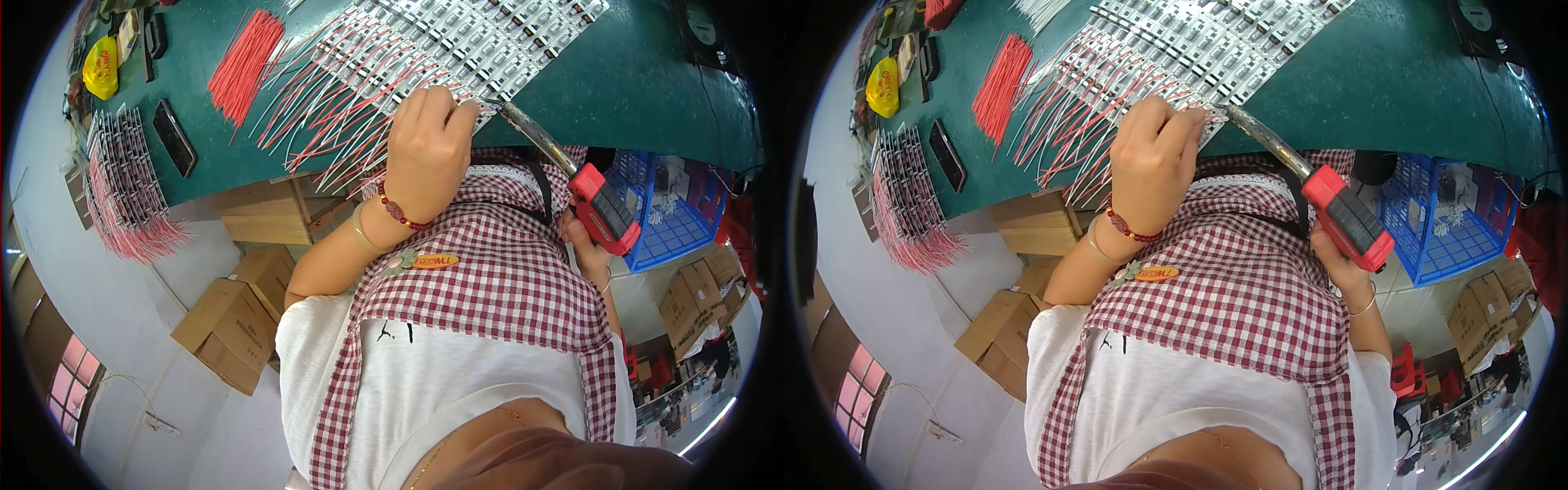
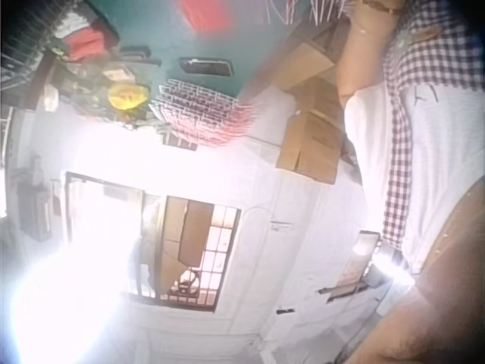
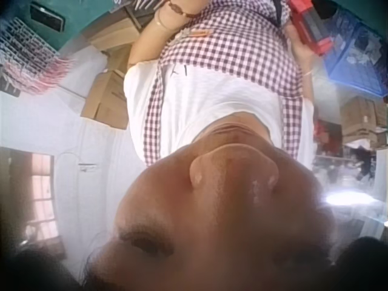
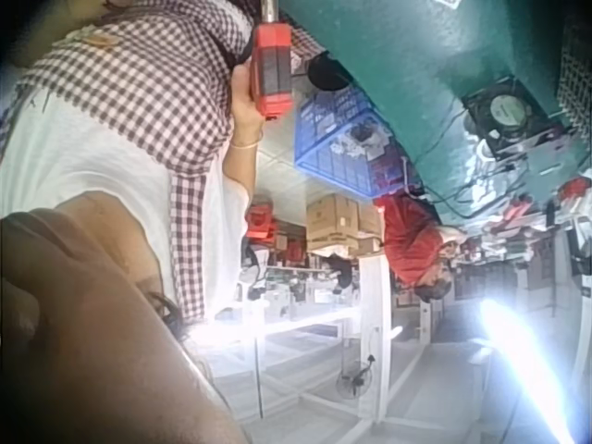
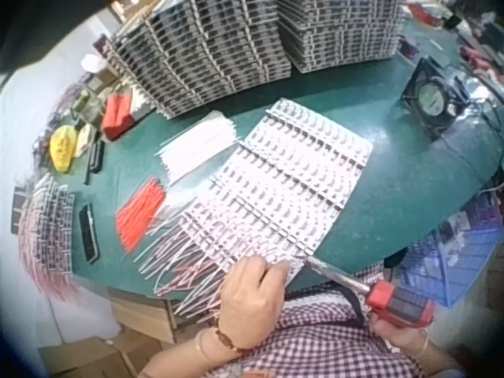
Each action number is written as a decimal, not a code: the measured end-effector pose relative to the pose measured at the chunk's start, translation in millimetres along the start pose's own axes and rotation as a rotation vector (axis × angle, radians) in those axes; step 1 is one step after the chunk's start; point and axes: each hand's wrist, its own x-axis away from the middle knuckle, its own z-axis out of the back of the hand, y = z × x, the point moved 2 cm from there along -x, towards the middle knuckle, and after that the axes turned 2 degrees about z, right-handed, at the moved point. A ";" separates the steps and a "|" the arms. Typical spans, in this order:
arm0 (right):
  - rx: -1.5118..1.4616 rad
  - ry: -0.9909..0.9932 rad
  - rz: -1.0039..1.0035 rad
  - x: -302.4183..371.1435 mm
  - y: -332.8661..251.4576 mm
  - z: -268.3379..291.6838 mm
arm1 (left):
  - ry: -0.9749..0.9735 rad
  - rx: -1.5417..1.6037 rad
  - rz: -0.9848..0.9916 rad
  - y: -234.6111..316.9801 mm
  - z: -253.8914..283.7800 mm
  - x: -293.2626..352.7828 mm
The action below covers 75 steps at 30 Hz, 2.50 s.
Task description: The person uses a soldering iron to attach red and white wires to a grid of electronic components on a green workbench. They repeatedly pick up individual wires, place them onto the component grid, and apply the soldering iron to secure the connections.
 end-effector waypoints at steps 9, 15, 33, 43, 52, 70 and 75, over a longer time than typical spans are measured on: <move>0.216 -0.010 0.039 1.1 11.1 5.5 | -0.041 -0.027 0.001 2.5 0.4 -2.8; 0.063 0.046 0.032 2.5 6.8 3.1 | -0.090 -0.050 0.007 2.9 2.5 -5.5; -0.117 -0.010 0.053 9.5 6.4 4.9 | -0.108 0.114 0.190 5.3 4.8 -1.4; -0.106 0.021 0.031 15.4 11.5 6.8 | -0.139 0.031 0.164 8.1 3.0 -6.7; -0.020 0.030 0.015 14.7 19.2 7.9 | -0.341 -0.104 0.058 3.3 6.5 -25.8; 0.343 -0.017 0.158 0.7 29.5 11.3 | -0.423 -0.111 0.073 1.9 8.2 -30.7; 0.173 0.098 0.106 4.9 25.2 7.6 | -0.431 -0.120 0.079 1.6 6.1 -30.4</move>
